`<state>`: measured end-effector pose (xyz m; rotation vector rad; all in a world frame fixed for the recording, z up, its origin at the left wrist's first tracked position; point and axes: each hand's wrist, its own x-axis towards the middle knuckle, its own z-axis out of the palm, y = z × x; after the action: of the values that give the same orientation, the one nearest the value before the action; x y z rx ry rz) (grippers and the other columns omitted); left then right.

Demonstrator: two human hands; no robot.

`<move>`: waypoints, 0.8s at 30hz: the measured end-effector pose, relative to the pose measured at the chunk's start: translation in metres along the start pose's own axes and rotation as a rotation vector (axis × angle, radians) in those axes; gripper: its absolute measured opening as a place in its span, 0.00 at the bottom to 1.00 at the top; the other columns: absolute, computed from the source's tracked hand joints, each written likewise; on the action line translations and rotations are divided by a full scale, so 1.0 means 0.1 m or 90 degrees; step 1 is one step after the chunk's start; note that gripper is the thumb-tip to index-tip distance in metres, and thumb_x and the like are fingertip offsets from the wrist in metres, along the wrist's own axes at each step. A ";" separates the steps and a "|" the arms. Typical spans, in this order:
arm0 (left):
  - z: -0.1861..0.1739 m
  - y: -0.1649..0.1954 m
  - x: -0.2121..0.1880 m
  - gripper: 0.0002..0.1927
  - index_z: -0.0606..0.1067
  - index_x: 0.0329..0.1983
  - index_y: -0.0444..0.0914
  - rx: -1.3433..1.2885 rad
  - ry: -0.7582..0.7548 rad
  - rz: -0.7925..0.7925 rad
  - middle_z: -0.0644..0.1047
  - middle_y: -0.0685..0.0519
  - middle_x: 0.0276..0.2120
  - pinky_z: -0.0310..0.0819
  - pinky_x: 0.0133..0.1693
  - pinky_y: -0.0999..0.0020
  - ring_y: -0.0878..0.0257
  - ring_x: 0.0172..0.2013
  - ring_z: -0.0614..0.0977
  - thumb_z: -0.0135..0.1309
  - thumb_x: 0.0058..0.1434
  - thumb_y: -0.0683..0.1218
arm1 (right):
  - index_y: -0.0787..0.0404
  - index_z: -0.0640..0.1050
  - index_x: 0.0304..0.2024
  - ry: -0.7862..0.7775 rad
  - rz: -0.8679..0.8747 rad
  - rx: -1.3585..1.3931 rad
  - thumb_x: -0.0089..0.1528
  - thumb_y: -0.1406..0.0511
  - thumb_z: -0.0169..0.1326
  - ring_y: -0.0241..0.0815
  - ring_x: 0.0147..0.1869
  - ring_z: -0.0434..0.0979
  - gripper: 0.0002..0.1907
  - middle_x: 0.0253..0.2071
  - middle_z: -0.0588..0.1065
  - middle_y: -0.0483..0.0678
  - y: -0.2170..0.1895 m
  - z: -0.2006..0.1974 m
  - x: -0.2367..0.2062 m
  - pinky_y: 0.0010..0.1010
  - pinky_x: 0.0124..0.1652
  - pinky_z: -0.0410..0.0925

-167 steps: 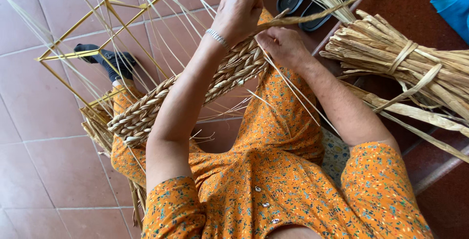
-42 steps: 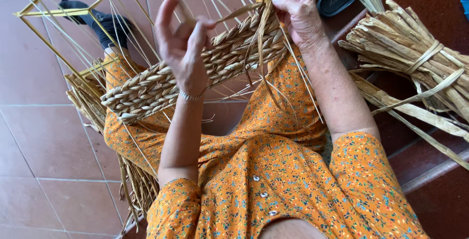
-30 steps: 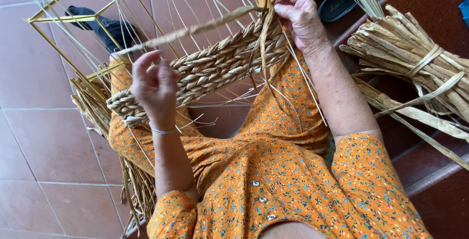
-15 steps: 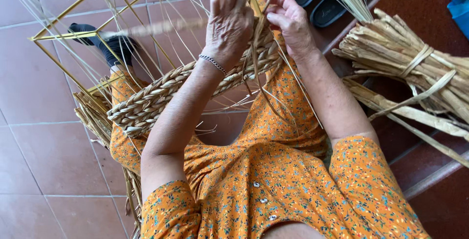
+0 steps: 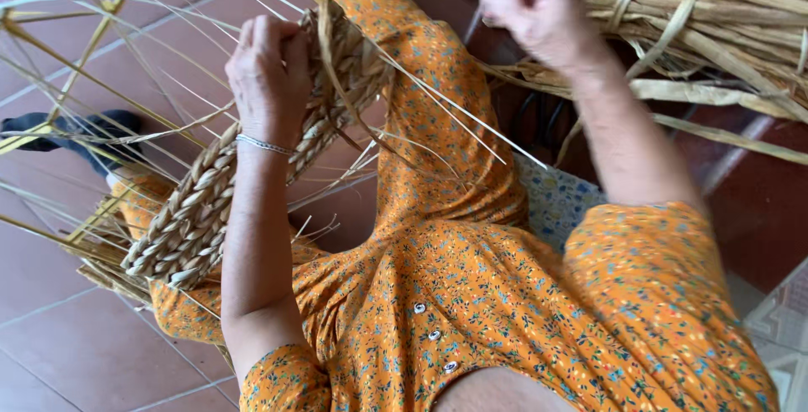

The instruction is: The person weaves dried plant fibers into a basket using a wooden frame. They interlace the fibers by hand, periodically adjusting the tension and adding new strands to continue the weave.

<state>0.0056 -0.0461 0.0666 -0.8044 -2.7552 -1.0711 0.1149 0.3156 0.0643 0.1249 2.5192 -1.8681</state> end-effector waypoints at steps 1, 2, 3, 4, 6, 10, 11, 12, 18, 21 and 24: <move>-0.01 0.00 -0.01 0.06 0.74 0.41 0.35 -0.023 0.008 0.002 0.78 0.48 0.37 0.77 0.38 0.58 0.53 0.35 0.82 0.62 0.70 0.38 | 0.66 0.81 0.44 -0.027 0.033 -0.130 0.73 0.70 0.58 0.31 0.40 0.80 0.04 0.37 0.80 0.47 -0.03 -0.23 -0.17 0.26 0.41 0.74; -0.01 0.01 -0.02 0.06 0.74 0.42 0.35 -0.026 0.006 -0.003 0.78 0.48 0.37 0.78 0.39 0.59 0.54 0.36 0.83 0.61 0.70 0.37 | 0.65 0.82 0.42 -0.055 0.061 -0.258 0.72 0.70 0.59 0.32 0.37 0.79 0.04 0.35 0.80 0.48 -0.05 -0.44 -0.33 0.27 0.38 0.72; -0.01 0.02 -0.02 0.05 0.74 0.43 0.35 -0.028 0.009 -0.006 0.78 0.48 0.38 0.79 0.40 0.60 0.55 0.37 0.83 0.60 0.70 0.37 | 0.64 0.82 0.40 -0.076 0.084 -0.306 0.70 0.69 0.60 0.33 0.36 0.79 0.03 0.35 0.81 0.48 -0.02 -0.54 -0.47 0.28 0.38 0.73; -0.01 0.03 -0.03 0.05 0.74 0.43 0.35 -0.028 0.012 -0.008 0.78 0.48 0.39 0.79 0.41 0.60 0.55 0.37 0.83 0.60 0.70 0.37 | 0.62 0.82 0.39 -0.096 0.106 -0.353 0.68 0.68 0.61 0.34 0.35 0.80 0.03 0.35 0.81 0.48 0.04 -0.58 -0.60 0.29 0.39 0.74; 0.00 0.05 -0.03 0.05 0.74 0.43 0.35 -0.039 0.013 -0.024 0.78 0.48 0.39 0.79 0.41 0.61 0.55 0.37 0.83 0.60 0.70 0.37 | 0.61 0.83 0.39 -0.143 0.090 -0.484 0.65 0.67 0.64 0.38 0.35 0.80 0.03 0.35 0.81 0.49 0.24 -0.56 -0.83 0.33 0.42 0.75; -0.01 0.07 -0.03 0.04 0.75 0.44 0.36 -0.018 0.008 -0.031 0.78 0.48 0.38 0.78 0.40 0.61 0.55 0.37 0.83 0.59 0.70 0.37 | 0.61 0.84 0.40 -0.130 0.046 -0.805 0.57 0.66 0.68 0.47 0.44 0.76 0.10 0.35 0.78 0.49 0.69 -0.37 -1.12 0.38 0.41 0.74; -0.01 0.08 -0.03 0.04 0.75 0.44 0.36 -0.014 0.010 -0.025 0.78 0.48 0.38 0.79 0.40 0.61 0.55 0.37 0.83 0.59 0.70 0.37 | 0.61 0.83 0.39 -0.100 0.016 -0.827 0.56 0.66 0.69 0.47 0.46 0.75 0.10 0.36 0.77 0.49 0.76 -0.35 -1.15 0.38 0.42 0.73; -0.01 0.08 -0.04 0.04 0.75 0.45 0.36 -0.009 0.010 -0.020 0.78 0.48 0.39 0.79 0.40 0.61 0.55 0.37 0.83 0.59 0.70 0.37 | 0.60 0.83 0.39 -0.071 -0.013 -0.847 0.56 0.66 0.69 0.47 0.47 0.75 0.10 0.37 0.77 0.49 0.79 -0.33 -1.18 0.38 0.42 0.72; 0.03 0.15 -0.07 0.06 0.76 0.46 0.36 -0.076 0.045 -0.035 0.77 0.47 0.38 0.80 0.38 0.61 0.54 0.36 0.83 0.60 0.68 0.37 | 0.59 0.83 0.37 0.058 -0.148 -0.783 0.63 0.69 0.69 0.46 0.50 0.75 0.05 0.42 0.77 0.46 0.51 -0.34 -1.13 0.38 0.47 0.70; 0.09 0.18 -0.05 0.05 0.76 0.43 0.37 -0.084 0.083 -0.055 0.76 0.47 0.36 0.78 0.36 0.59 0.53 0.34 0.82 0.61 0.66 0.38 | 0.59 0.82 0.41 0.100 -0.212 -0.758 0.65 0.70 0.66 0.46 0.49 0.77 0.05 0.44 0.79 0.45 0.36 -0.37 -0.97 0.37 0.48 0.71; 0.16 0.18 -0.05 0.06 0.75 0.40 0.37 -0.090 0.114 -0.059 0.75 0.47 0.36 0.78 0.37 0.59 0.52 0.35 0.82 0.62 0.65 0.39 | 0.62 0.77 0.46 0.116 -0.211 -0.639 0.72 0.73 0.58 0.45 0.48 0.80 0.03 0.45 0.79 0.48 0.33 -0.36 -0.78 0.34 0.47 0.73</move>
<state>0.0208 -0.0266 0.0646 -0.5684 -2.6135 -1.2979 0.1965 0.3545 0.0475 -0.1436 3.3986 -0.4326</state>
